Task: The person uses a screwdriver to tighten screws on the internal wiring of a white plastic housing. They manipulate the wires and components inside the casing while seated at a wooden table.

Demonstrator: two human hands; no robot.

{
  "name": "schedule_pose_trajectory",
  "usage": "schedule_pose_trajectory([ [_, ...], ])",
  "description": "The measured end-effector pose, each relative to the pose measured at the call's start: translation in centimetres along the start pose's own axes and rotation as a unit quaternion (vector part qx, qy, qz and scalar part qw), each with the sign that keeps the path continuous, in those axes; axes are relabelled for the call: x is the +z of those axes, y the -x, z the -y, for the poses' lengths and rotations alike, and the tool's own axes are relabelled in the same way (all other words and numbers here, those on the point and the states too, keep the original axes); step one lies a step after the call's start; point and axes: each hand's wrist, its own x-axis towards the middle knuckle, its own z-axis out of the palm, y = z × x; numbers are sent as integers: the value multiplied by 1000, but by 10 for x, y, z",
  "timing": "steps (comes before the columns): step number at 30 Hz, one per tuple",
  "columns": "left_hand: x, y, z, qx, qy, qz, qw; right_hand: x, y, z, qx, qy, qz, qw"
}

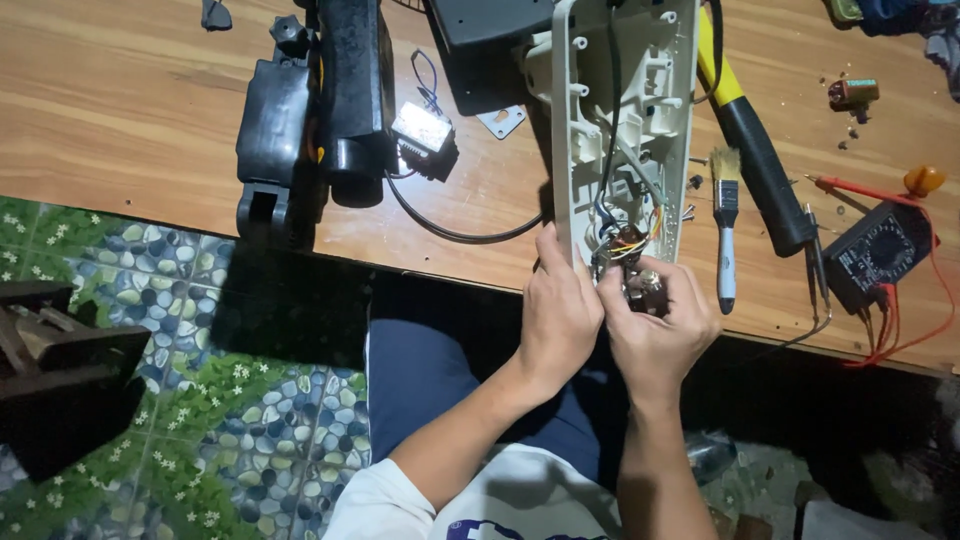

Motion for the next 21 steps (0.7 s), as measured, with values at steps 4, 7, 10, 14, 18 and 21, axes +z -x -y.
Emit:
schedule_pose_trajectory([
  [4, 1, 2, 2, 6, -1, -13, 1000, 2, 0, -1, -14, -1, 1, 1000],
  [7, 1, 2, 1, 3, 2, -10, 1000, -3, -5, 5, -8, -4, 17, 1000],
  [10, 2, 0, 4, 3, -13, -12, 1000, -9, -9, 11, -8, -5, 45, 999],
  [14, 2, 1, 7, -3, -12, -12, 1000, -15, -7, 8, -34, 26, 35, 998],
  [18, 3, -1, 9, -4, -17, -3, 1000, -16, -19, 22, -74, 11, 37, 997],
  [21, 0, -2, 3, -7, -25, 6, 1000, -15, -19, 20, -55, -3, 26, 998],
])
